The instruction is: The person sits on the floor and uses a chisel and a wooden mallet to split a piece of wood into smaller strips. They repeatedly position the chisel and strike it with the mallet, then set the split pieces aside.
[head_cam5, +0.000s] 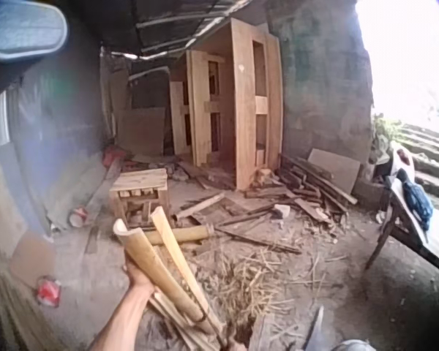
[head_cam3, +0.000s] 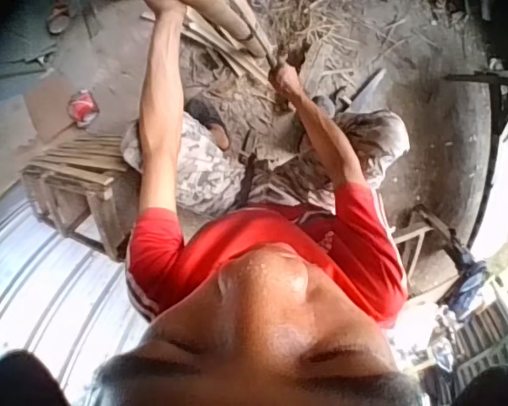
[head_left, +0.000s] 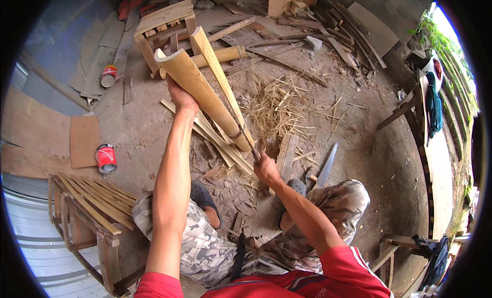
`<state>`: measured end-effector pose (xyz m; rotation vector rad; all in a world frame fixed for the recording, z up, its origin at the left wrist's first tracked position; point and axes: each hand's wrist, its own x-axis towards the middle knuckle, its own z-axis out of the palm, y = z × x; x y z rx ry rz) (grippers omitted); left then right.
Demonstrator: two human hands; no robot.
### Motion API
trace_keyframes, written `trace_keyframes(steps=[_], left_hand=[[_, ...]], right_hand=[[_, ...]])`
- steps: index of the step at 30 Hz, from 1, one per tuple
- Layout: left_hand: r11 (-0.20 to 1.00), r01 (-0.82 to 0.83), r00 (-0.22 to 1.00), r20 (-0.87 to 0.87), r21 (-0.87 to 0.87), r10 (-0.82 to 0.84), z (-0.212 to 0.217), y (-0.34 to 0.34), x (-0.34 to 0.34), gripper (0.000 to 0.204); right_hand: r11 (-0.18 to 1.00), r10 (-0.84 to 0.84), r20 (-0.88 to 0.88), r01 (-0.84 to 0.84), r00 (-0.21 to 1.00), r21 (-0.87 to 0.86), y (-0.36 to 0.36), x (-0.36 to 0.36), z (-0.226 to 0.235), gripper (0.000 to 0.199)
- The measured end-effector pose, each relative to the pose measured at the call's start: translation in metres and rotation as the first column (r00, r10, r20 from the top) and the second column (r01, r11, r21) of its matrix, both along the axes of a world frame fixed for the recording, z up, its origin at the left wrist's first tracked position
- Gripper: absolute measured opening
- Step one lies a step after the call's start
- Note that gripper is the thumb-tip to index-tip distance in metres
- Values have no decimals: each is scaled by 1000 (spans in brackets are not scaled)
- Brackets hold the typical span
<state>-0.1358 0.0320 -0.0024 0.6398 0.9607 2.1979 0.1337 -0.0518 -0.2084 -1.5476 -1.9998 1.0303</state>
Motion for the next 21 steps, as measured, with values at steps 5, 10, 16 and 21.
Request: trace_keyframes(steps=[5,10,16,21], left_hand=[[998,-56,990,-129,17,58,0,1,12,34],[999,20,990,-138,40,-15,11,14,32,34],[1000,-10,997,-72,12,11,2,14,11,35],[999,31,997,-68,38,-28,-5,20,8,36]], right_hand=[[935,2,111,38,994,-351,9,12,-37,21],[731,-229,-90,110,969,-674,44,22,-21,27],[987,-89,-133,69,987,-146,51,-11,96,34],[965,-236,-246,196,940,-176,28,-11,87,34]])
